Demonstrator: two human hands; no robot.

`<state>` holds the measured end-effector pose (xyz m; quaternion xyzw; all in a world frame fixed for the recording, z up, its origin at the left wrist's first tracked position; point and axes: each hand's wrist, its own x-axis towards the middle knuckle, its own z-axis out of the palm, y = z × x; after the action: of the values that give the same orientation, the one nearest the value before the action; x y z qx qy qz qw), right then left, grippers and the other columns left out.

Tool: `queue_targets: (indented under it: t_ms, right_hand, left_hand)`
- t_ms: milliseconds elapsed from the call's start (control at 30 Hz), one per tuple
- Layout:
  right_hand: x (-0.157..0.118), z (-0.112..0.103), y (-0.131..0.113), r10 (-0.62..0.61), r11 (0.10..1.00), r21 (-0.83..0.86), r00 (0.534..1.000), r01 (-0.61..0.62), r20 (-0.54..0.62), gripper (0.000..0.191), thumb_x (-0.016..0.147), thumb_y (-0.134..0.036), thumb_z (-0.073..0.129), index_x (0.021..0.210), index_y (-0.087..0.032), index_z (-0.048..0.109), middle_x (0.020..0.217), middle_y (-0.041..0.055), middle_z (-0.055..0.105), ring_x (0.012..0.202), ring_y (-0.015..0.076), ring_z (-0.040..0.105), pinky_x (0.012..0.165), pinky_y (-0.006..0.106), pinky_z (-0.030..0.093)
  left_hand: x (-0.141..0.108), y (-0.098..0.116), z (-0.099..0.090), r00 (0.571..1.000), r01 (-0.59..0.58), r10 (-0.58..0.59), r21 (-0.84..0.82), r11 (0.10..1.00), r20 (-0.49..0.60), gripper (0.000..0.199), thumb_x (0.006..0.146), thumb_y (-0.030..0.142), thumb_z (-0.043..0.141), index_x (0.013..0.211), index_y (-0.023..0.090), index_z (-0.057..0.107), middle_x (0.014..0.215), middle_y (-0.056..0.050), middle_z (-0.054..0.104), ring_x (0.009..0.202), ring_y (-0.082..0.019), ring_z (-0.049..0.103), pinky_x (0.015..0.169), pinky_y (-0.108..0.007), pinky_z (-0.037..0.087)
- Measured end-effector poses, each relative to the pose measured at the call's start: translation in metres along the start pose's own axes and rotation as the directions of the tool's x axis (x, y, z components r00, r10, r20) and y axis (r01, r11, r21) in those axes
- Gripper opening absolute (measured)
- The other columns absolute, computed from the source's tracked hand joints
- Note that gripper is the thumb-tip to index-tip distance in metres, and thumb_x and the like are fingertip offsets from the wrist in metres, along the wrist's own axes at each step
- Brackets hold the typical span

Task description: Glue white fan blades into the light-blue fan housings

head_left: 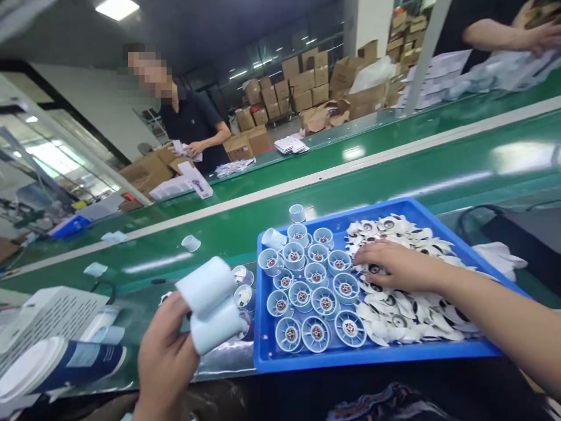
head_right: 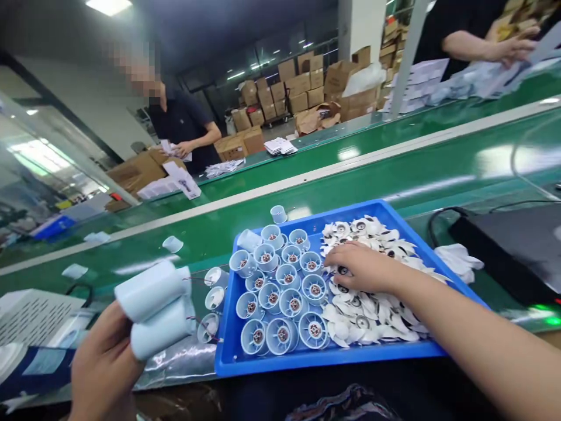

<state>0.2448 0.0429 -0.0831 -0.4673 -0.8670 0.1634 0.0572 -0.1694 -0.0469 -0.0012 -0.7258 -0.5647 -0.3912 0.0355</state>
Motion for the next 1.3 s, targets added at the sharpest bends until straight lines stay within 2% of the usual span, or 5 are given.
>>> queue_targets:
  t_ms: [167,367,800,1067,1300]
  right_hand:
    - [-0.008,-0.014,-0.007,0.073,0.996,0.058,0.996,-0.069,-0.059,0.03,0.085,-0.022,0.062,0.114,-0.02,0.07,0.129,0.0068,0.06,0.121,0.0275,0.055,0.11,0.048,0.043]
    - [-0.015,-0.021,-0.013,0.156,0.986,0.09,0.975,-0.143,-0.159,0.027,0.087,-0.02,0.063,0.114,-0.021,0.068,0.126,0.0072,0.061,0.123,0.029,0.054,0.108,0.052,0.044]
    - [-0.036,-0.02,-0.024,0.023,0.998,0.067,0.924,0.003,-0.382,0.019,0.089,-0.023,0.063,0.107,-0.024,0.066,0.126,0.0028,0.06,0.12,0.0289,0.055,0.103,0.058,0.046]
    - [-0.115,-0.05,-0.026,-0.078,0.997,-0.069,0.443,0.035,-0.893,0.021,0.097,-0.018,0.05,0.117,-0.02,0.056,0.12,0.0059,0.058,0.111,0.0153,0.057,0.094,0.028,0.048]
    - [-0.188,-0.057,0.027,0.244,0.874,0.216,0.01,-0.435,-0.97,0.047,0.093,-0.033,0.052,0.137,-0.03,0.034,0.147,0.0122,0.031,0.141,0.0338,0.032,0.117,0.053,0.032]
  left_hand:
    - [0.068,0.087,0.045,0.857,-0.267,0.312,-0.166,0.949,0.41,0.033,0.083,0.013,0.05,0.103,0.026,0.073,0.106,-0.002,0.075,0.093,-0.02,0.071,0.078,-0.028,0.057]
    - [0.084,0.131,0.1,0.568,-0.379,0.053,0.204,0.902,0.821,0.044,0.079,0.003,0.049,0.107,0.026,0.072,0.109,-0.003,0.074,0.101,-0.025,0.07,0.083,-0.037,0.056]
    - [0.1,0.131,0.106,0.644,-0.258,0.018,0.195,0.946,0.765,0.02,0.089,0.032,0.063,0.107,0.026,0.07,0.114,-0.002,0.073,0.106,-0.024,0.066,0.092,-0.04,0.052]
    - [0.226,0.135,0.221,0.708,-0.244,0.006,0.236,0.941,0.706,0.03,0.092,0.032,0.066,0.116,0.015,0.064,0.122,-0.011,0.066,0.112,-0.026,0.063,0.098,-0.049,0.05]
    - [0.223,0.114,0.247,0.683,-0.374,0.279,-0.004,0.927,0.675,0.017,0.093,0.031,0.066,0.096,0.014,0.065,0.087,-0.001,0.067,0.078,-0.016,0.067,0.074,-0.033,0.057]
